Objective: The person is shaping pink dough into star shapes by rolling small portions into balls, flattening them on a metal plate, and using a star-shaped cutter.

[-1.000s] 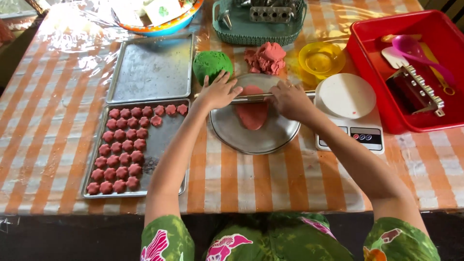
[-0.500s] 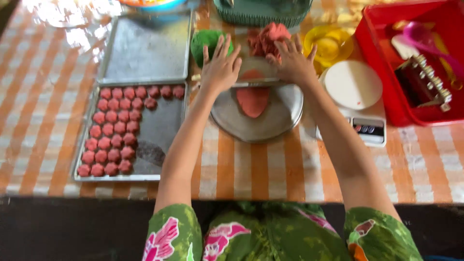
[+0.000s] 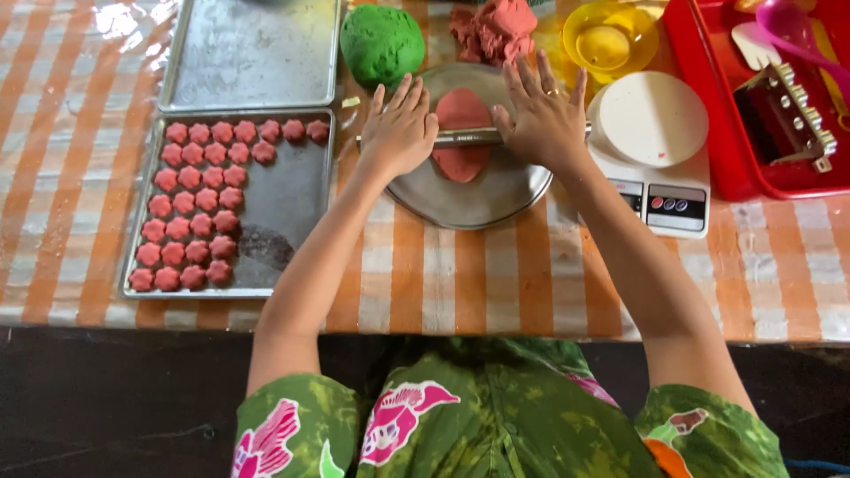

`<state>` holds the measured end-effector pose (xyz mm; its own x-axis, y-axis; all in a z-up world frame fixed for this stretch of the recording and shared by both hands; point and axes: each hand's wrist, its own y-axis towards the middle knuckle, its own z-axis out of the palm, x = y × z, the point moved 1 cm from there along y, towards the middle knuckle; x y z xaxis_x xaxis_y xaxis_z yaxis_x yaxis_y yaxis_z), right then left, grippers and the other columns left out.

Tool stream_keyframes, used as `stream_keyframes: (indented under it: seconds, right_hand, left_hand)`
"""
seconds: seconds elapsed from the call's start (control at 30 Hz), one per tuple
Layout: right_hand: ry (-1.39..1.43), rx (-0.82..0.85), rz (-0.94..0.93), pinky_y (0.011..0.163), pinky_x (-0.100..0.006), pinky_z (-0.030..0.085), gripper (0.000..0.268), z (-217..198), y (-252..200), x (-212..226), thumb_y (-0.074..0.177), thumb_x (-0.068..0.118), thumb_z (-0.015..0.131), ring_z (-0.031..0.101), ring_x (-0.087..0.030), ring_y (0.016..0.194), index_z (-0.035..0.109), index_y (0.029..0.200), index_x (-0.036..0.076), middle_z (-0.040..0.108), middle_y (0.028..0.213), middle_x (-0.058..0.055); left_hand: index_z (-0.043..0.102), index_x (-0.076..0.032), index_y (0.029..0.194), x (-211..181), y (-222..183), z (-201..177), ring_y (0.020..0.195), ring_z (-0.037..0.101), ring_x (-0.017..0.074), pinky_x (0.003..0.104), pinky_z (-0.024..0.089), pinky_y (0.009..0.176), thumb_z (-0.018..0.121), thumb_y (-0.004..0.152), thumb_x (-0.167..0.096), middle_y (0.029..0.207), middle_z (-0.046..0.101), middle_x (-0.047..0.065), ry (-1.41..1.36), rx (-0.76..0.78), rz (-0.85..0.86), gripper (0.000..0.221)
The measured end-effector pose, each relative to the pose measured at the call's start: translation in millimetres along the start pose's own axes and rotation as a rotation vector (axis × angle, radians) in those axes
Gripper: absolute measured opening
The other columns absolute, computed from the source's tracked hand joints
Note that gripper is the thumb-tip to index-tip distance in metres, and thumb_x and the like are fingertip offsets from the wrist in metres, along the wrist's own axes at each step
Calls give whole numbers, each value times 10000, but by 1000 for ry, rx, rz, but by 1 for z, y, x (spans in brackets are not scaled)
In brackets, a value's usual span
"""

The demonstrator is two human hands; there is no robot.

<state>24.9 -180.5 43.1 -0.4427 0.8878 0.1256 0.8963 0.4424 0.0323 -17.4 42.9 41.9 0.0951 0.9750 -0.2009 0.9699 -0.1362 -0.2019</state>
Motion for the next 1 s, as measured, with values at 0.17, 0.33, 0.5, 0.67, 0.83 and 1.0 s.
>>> stream_keyframes:
  seconds: [0.17,0.33,0.5,0.67,0.83,1.0]
  right_hand:
    - [-10,-39,-40,1161,-731,-32,697,4,-9,-2,1042,535,200,23,-219,1571,216,1637,174,164,1712,-17]
    - [-72,-260,-168,1117,-790,67,643,18,-29,-6,1098,507,299,182,-298,1562,407,1599,117,346,1673,-96]
    - [-56,-180,-192,1111,-774,146,626,9,-55,1,1069,463,387,166,-294,1561,412,1584,108,283,1691,-64]
    - [-49,-256,-220,1114,-736,263,610,19,-73,-4,1085,491,436,276,-317,1549,450,1591,151,429,1636,-93]
    - [-93,-287,-243,1118,-699,297,624,22,-88,-5,1067,465,480,310,-294,1540,401,1618,183,437,1632,-68]
    - [-145,-338,-296,1127,-703,283,651,25,-100,-7,1046,353,523,321,-304,1536,347,1643,164,426,1634,-104]
  left_hand:
    - [224,-3,1584,3,-8,12,1563,-2,227,485,-40,1243,77,1039,-438,1695,107,115,34,-35,35,713]
    - [235,21,1582,4,-27,31,1559,55,264,480,20,1248,111,1070,-448,1684,144,153,94,-193,114,706]
    - [306,35,1564,4,-46,50,1546,189,285,468,95,1250,182,1093,-425,1647,281,194,190,-335,203,670]
    - [366,65,1533,3,-65,57,1531,255,359,497,198,1214,407,1061,-357,1613,324,275,112,-407,277,634]
    - [339,54,1549,-3,-87,54,1537,239,371,501,215,1215,428,1040,-343,1630,285,275,124,-395,305,652]
    - [291,57,1575,-10,-105,53,1548,208,376,499,182,1229,437,1029,-330,1649,244,280,177,-365,312,685]
